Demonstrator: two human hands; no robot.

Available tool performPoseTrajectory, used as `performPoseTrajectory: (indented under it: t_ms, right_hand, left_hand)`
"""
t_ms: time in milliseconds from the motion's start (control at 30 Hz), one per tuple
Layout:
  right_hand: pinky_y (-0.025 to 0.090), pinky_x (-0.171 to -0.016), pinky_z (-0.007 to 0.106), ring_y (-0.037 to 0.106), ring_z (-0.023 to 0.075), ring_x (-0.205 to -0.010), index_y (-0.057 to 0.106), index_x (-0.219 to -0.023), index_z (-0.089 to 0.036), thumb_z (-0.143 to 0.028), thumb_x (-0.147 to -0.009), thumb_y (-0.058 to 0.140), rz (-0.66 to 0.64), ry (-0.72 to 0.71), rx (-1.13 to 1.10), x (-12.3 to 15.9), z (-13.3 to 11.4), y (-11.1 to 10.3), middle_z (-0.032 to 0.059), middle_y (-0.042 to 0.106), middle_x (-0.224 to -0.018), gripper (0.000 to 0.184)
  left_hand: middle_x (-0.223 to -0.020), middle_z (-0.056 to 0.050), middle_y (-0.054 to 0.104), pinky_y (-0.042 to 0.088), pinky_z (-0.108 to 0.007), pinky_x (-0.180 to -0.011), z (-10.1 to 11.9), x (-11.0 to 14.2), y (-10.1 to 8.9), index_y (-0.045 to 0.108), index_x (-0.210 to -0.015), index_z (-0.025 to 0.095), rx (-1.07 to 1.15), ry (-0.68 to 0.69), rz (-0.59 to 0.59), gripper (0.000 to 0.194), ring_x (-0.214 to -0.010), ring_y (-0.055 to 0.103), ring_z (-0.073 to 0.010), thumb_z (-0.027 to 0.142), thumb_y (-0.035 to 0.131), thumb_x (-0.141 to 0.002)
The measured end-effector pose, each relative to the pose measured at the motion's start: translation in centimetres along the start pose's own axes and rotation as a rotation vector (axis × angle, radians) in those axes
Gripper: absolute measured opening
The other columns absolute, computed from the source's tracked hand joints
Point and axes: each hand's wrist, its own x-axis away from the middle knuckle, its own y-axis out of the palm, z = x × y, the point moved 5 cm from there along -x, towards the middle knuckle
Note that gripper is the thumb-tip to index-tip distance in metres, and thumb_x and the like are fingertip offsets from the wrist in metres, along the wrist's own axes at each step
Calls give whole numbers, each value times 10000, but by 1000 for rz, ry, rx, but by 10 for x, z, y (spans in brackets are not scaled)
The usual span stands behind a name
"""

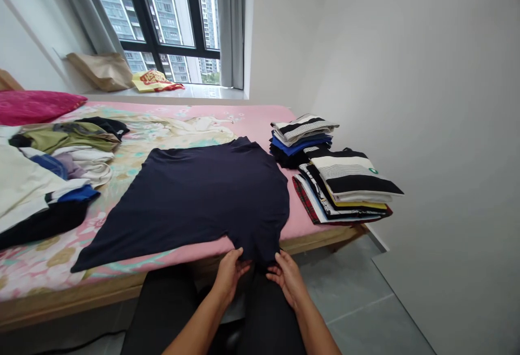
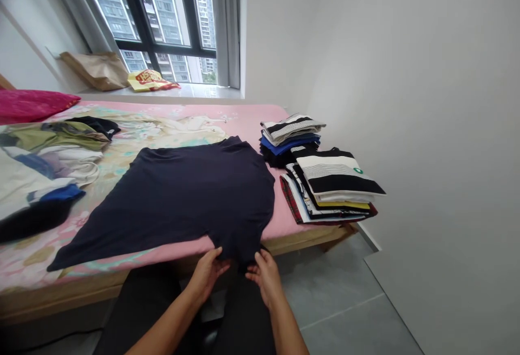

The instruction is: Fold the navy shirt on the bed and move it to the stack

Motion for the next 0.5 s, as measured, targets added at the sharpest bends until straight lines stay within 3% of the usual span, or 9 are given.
performPoseTrajectory:
  t_ms: [167, 333, 400, 500]
  right_hand:
    - [473, -496, 219, 500, 60, -481, 480, -850, -203, -364, -574, 782, 85, -5, -160, 1, -3, -1, -74, 546, -659, 440]
    - [456, -478, 209, 476, 55, -469, 508, -910, -211, -408, -607, 768, 65, -12, -139, 2, -3, -2, -72, 541, -647, 445]
    - [452, -476, 212, 482, 62, -475, 511, -913, -215, -415, -610, 763, 69, -20, -146, 3, -3, -3, -67, 545, -650, 442]
    - [466, -502, 231, 511, 80, -508, 512, -890, -219, -419, -620, 752, 86, -41, -165, 5, -3, -7, -57, 554, -663, 413]
  left_hand:
    - [-801, -25, 664, 483, -288, -706, 3, 7, -6, 553, -934, 163, 103, -7, 97, 192, -654, 627, -139, 234, 600, -762]
    - [-813, -46, 661, 484, -298, -726, -6, 7, 13, 570, -998, 158, 96, -150, -42, 353, -688, 614, -145, 375, 669, -737]
    - [-890, -53, 670, 476, -292, -731, -8, 4, 19, 585, -1030, 167, 38, -124, -50, 400, -718, 613, -143, 401, 684, -722]
    - [-1035, -68, 662, 470, -300, -795, -6, 4, 28, 577, -1085, 174, 132, -24, -34, 375, -846, 629, -166, 288, 661, -737]
